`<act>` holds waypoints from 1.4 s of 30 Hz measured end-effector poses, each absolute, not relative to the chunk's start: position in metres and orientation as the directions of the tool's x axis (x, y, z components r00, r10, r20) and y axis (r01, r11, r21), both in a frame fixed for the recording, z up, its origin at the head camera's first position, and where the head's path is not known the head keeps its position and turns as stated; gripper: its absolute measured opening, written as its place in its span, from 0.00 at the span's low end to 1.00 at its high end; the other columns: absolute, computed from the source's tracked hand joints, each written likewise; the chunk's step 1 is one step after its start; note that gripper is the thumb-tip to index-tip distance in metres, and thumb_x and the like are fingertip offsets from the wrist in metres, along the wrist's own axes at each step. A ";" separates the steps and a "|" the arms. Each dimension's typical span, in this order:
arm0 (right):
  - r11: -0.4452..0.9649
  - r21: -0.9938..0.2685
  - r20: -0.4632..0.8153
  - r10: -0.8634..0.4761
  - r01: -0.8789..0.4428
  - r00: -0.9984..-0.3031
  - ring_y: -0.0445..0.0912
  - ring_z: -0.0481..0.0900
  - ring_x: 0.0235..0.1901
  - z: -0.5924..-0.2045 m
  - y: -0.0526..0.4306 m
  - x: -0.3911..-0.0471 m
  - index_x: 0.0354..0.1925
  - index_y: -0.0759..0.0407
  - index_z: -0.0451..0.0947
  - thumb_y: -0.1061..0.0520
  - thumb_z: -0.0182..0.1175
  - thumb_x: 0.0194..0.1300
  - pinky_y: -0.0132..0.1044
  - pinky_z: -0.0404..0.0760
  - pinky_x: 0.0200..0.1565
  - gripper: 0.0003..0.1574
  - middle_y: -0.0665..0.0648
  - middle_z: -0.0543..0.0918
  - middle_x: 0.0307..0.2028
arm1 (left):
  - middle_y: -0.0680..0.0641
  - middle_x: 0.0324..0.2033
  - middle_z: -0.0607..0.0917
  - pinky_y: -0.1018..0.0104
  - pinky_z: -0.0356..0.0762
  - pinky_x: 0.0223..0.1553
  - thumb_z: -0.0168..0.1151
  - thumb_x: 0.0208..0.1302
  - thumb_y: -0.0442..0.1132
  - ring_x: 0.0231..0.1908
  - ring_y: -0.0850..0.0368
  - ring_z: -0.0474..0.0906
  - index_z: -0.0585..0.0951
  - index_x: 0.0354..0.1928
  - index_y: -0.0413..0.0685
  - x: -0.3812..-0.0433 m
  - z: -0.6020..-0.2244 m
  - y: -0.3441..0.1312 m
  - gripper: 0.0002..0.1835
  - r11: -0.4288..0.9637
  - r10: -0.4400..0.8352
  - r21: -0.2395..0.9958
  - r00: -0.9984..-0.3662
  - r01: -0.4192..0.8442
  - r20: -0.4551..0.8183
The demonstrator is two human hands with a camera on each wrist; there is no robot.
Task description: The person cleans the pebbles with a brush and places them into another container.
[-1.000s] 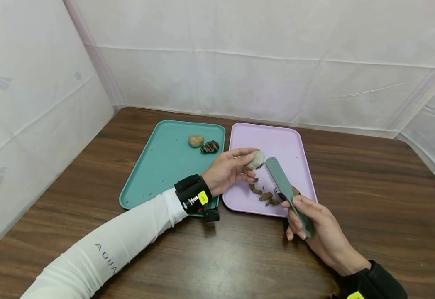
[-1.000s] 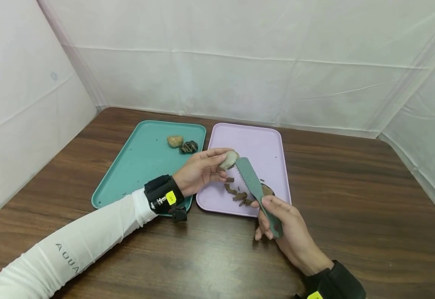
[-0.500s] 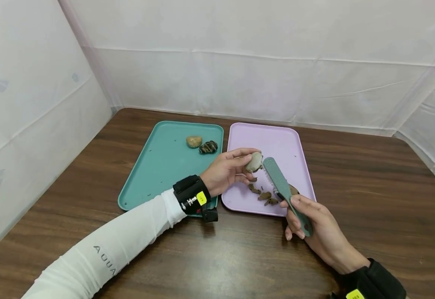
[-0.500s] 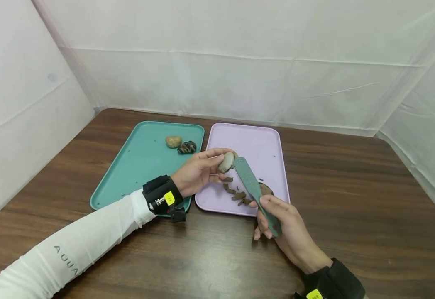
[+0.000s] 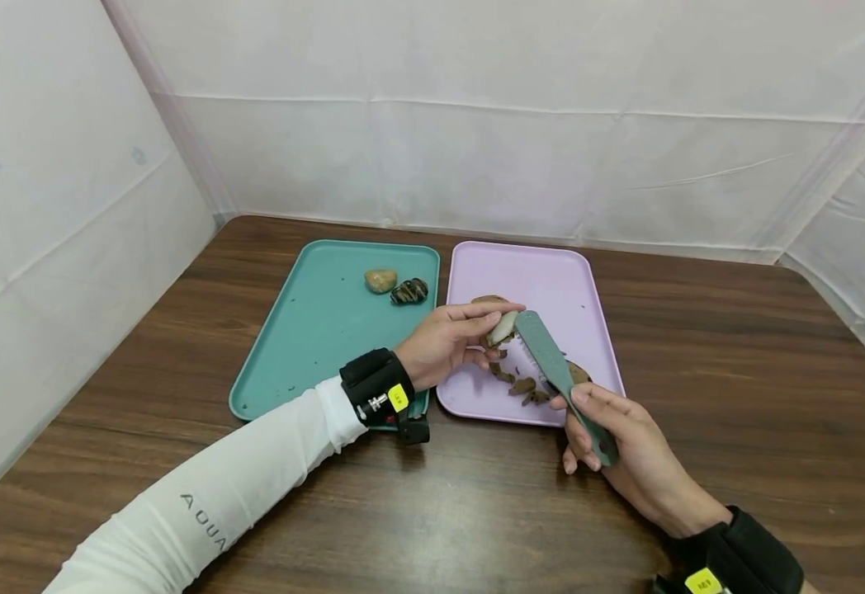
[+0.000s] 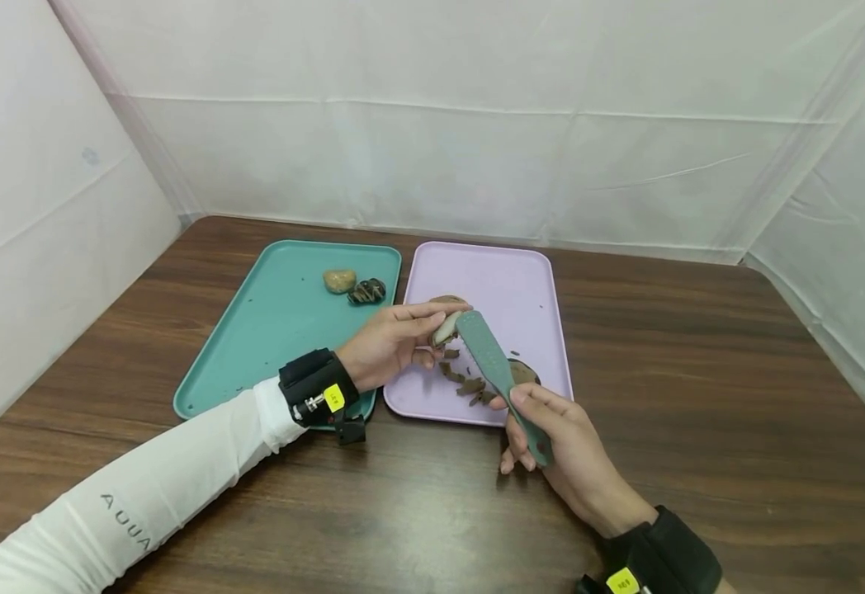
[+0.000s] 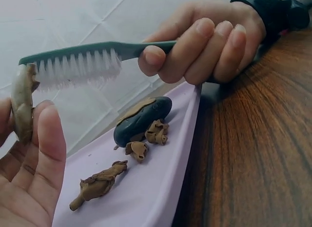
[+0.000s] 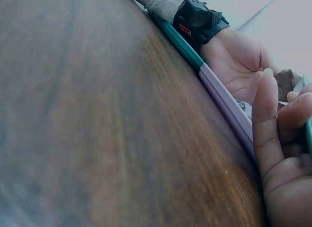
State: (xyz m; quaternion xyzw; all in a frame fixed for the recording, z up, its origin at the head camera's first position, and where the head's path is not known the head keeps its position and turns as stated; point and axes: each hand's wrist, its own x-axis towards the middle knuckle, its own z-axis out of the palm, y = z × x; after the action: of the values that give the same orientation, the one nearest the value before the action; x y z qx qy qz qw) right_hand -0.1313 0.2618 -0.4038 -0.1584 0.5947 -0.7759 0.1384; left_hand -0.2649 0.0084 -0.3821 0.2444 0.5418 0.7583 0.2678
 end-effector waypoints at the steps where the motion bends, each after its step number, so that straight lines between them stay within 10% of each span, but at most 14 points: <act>1: -0.252 -0.967 0.077 -0.402 0.030 -0.912 0.43 0.68 0.21 -0.404 0.262 -0.131 0.57 0.63 0.80 0.56 0.39 0.90 0.41 0.90 0.36 0.22 0.49 0.75 0.27 | 0.46 0.61 0.79 0.69 0.82 0.34 0.48 0.86 0.33 0.36 0.56 0.81 0.71 0.74 0.31 -0.265 -0.382 0.008 0.22 -0.263 0.673 0.954 -0.736 -0.146 0.073; 7: -0.252 -0.967 0.075 -0.399 0.030 -0.914 0.44 0.67 0.21 -0.405 0.263 -0.131 0.59 0.65 0.79 0.56 0.38 0.90 0.41 0.89 0.35 0.23 0.49 0.75 0.27 | 0.47 0.44 0.85 0.70 0.85 0.34 0.48 0.83 0.31 0.33 0.60 0.84 0.71 0.72 0.24 -0.264 -0.383 0.006 0.23 -0.261 0.681 0.955 -0.728 -0.144 0.077; 22: -0.252 -0.967 0.077 -0.404 0.030 -0.912 0.43 0.70 0.22 -0.404 0.262 -0.133 0.60 0.66 0.78 0.55 0.38 0.90 0.41 0.89 0.35 0.24 0.49 0.75 0.28 | 0.30 0.55 0.86 0.51 0.90 0.49 0.51 0.81 0.36 0.38 0.48 0.91 0.73 0.67 0.22 -0.263 -0.382 0.007 0.24 -0.283 0.711 0.931 -0.701 -0.230 0.043; 42: -0.278 -0.960 0.073 -0.399 0.044 -0.914 0.47 0.65 0.21 -0.402 0.262 -0.131 0.59 0.65 0.79 0.54 0.37 0.91 0.40 0.88 0.34 0.25 0.49 0.74 0.27 | 0.28 0.51 0.86 0.56 0.92 0.43 0.44 0.86 0.39 0.38 0.46 0.92 0.70 0.70 0.26 -0.263 -0.382 0.008 0.24 -0.343 0.710 0.898 -0.702 -0.275 0.056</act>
State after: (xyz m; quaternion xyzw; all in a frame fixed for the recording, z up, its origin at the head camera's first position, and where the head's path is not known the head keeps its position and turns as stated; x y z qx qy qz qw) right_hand -0.1313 0.2616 -0.4021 -0.1519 0.5842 -0.7847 0.1412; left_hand -0.2627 0.0076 -0.3819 0.2265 0.4804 0.7874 0.3127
